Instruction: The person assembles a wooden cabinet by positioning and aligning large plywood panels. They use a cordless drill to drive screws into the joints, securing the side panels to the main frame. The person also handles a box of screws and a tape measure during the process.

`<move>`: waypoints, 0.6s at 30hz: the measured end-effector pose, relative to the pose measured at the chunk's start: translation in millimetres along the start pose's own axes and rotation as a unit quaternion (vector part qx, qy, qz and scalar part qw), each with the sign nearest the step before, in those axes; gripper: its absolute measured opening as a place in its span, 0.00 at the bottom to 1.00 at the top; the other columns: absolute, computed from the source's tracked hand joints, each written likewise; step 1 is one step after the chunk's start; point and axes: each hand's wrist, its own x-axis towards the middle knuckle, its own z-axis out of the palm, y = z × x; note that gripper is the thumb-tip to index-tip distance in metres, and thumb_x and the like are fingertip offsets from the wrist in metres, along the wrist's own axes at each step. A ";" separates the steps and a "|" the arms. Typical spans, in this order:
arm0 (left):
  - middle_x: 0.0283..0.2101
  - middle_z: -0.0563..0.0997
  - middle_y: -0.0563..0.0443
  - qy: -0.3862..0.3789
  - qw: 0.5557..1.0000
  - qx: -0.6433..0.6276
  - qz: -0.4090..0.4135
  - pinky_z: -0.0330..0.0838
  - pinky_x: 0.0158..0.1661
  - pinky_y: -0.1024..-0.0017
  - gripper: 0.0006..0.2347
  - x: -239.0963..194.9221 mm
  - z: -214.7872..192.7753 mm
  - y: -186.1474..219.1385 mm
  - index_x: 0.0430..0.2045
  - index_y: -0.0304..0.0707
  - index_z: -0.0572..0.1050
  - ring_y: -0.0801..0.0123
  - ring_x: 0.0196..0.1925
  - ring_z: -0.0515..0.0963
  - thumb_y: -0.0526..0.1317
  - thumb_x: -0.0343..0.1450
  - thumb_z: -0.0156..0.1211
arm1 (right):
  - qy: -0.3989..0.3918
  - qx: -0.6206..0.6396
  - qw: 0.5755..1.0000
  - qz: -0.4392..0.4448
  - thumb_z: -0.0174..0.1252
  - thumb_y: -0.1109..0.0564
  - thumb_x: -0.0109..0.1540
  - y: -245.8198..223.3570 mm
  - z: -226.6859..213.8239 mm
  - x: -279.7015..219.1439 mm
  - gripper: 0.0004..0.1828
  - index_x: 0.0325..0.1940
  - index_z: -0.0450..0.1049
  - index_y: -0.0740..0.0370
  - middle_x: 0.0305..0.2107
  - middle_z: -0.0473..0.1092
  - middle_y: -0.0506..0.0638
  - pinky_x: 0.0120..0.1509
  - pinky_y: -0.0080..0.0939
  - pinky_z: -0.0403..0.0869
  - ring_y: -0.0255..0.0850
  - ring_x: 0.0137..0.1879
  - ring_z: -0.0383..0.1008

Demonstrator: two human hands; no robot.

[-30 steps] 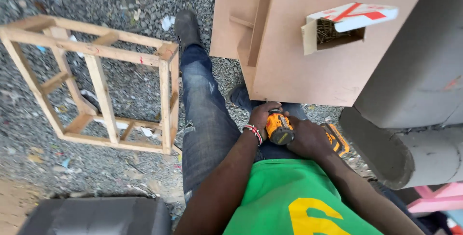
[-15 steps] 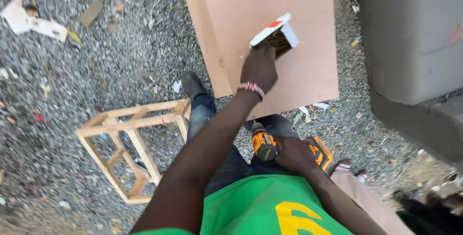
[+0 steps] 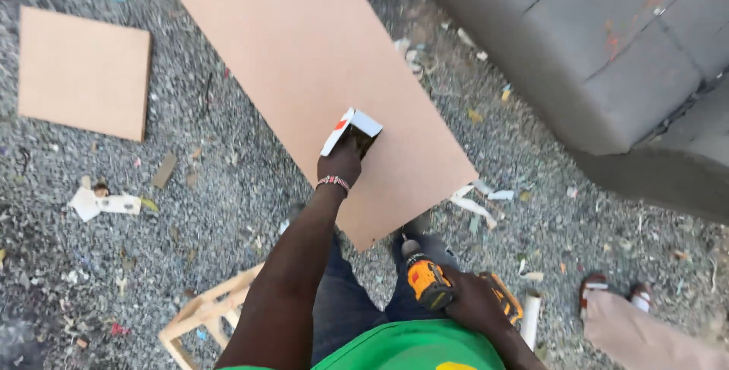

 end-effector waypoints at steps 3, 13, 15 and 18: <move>0.69 0.83 0.37 0.025 1.000 -0.016 0.011 0.83 0.59 0.40 0.19 -10.9 -24.6 7.4 0.69 0.40 0.75 0.37 0.69 0.82 0.48 0.84 0.56 | 0.007 0.004 1.000 0.003 0.63 0.49 0.52 -1.0 -11.8 1.3 0.40 0.72 0.81 0.30 0.55 0.90 0.49 0.60 0.65 0.81 0.63 0.63 0.87; 0.29 0.79 0.49 -0.126 0.945 -0.295 0.066 0.70 0.35 0.56 0.09 -83.8 -110.8 -22.0 0.35 0.48 0.67 0.59 0.30 0.78 0.40 0.80 0.62 | 0.090 0.131 0.986 0.048 0.62 0.51 0.57 -98.6 -28.0 26.9 0.28 0.61 0.91 0.38 0.50 0.95 0.47 0.57 0.49 0.85 0.44 0.57 0.93; 0.32 0.84 0.49 -0.157 0.924 -0.340 0.076 0.74 0.35 0.60 0.07 -103.7 -128.5 -73.3 0.37 0.49 0.68 0.63 0.30 0.81 0.39 0.80 0.63 | 0.094 0.198 0.975 0.040 0.63 0.57 0.58 -153.2 -23.0 40.4 0.23 0.54 0.94 0.48 0.49 0.96 0.44 0.59 0.44 0.87 0.32 0.54 0.93; 0.25 0.72 0.51 -0.137 0.920 -0.347 0.117 0.66 0.33 0.54 0.10 -121.7 -149.5 -179.1 0.35 0.50 0.66 0.60 0.26 0.74 0.39 0.82 0.62 | 0.081 0.283 0.954 0.062 0.76 0.54 0.64 -267.3 -44.5 58.1 0.24 0.66 0.93 0.51 0.58 0.93 0.44 0.69 0.45 0.85 0.31 0.62 0.86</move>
